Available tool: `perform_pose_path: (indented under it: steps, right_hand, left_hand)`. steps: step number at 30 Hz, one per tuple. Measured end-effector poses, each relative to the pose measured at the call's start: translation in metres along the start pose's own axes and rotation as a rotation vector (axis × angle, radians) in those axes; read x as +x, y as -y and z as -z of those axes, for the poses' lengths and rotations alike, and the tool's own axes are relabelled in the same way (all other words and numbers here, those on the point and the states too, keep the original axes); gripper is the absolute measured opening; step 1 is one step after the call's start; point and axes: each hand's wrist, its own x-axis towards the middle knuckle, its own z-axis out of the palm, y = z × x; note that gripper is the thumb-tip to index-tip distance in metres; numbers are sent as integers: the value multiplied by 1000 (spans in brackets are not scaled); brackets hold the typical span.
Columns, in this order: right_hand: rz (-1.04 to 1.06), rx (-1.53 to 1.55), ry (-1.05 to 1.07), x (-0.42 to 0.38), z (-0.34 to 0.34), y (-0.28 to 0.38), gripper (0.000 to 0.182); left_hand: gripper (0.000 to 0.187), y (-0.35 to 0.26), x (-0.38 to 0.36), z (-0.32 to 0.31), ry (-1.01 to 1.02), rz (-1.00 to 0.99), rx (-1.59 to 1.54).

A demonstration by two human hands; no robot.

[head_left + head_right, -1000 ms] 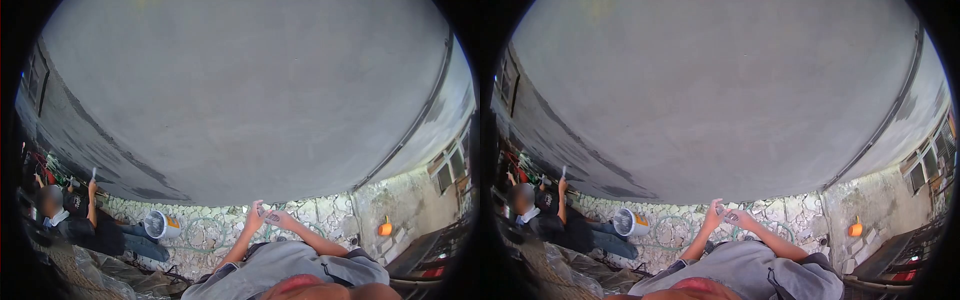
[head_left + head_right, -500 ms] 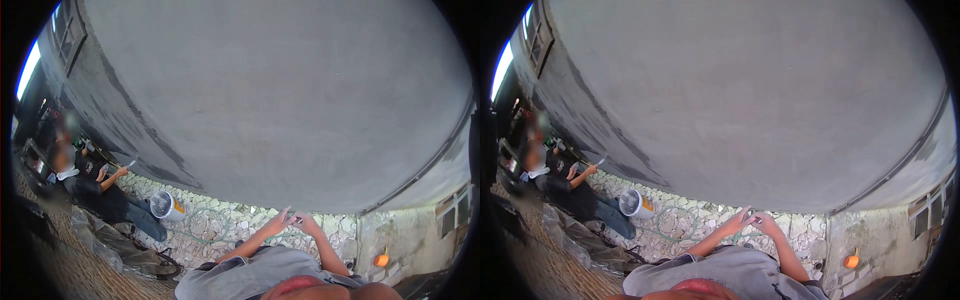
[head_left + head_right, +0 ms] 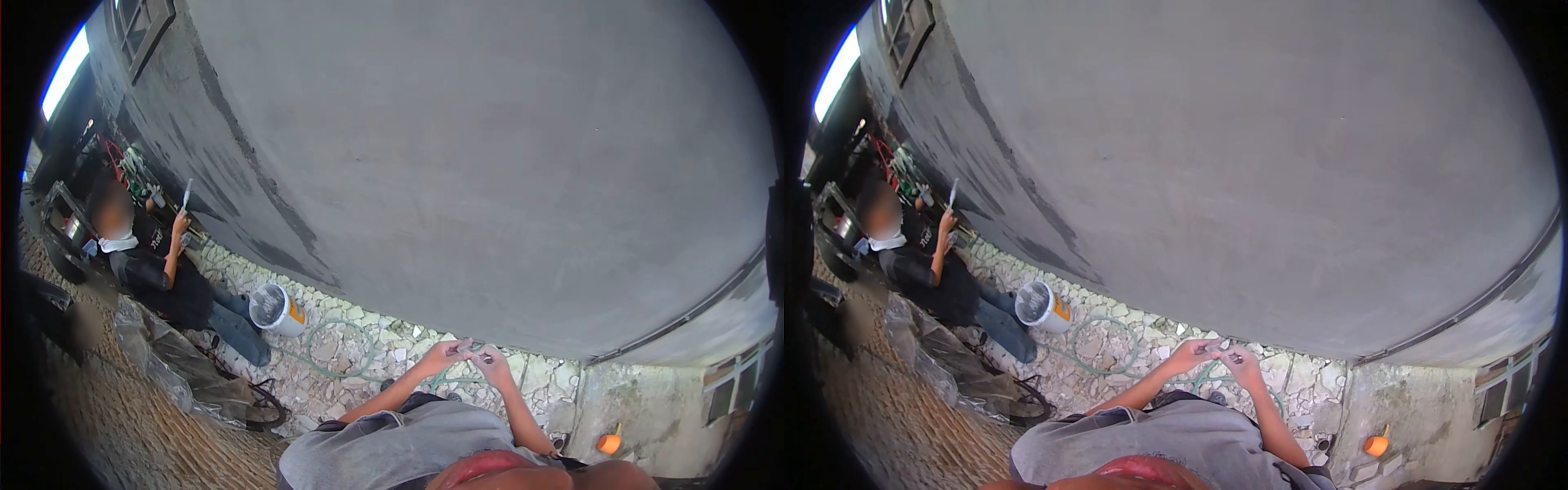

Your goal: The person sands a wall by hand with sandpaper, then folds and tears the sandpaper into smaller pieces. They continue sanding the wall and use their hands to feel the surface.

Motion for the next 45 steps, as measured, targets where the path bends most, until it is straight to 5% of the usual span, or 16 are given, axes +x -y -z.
perform_pose_path:
  steps: [12, 19, 23, 30, 37, 45]
  right_hand:
    - [173, -182, 188, 15, -50, 26, 19]
    - [139, -159, 223, 17, -65, 30, 19]
    - [-20, 125, 249, 24, -69, 13, 20]
    - [-52, 63, 311, 13, -59, 24, 21]
    - [-67, 142, 308, 4, -59, 11, 25]
    - [-284, 391, 338, -8, -50, 32, 28]
  left_hand:
    - [43, 24, -40, 29, -341, 13, -112]
    - [53, 20, -62, 30, -423, -14, -142]
    - [57, 17, -73, 35, -374, 71, -157]
    - [61, 5, -76, 33, -358, 64, -131]
    - [34, 12, -73, 23, -345, 48, -159]
    - [35, 21, -67, 16, -295, -12, -201]
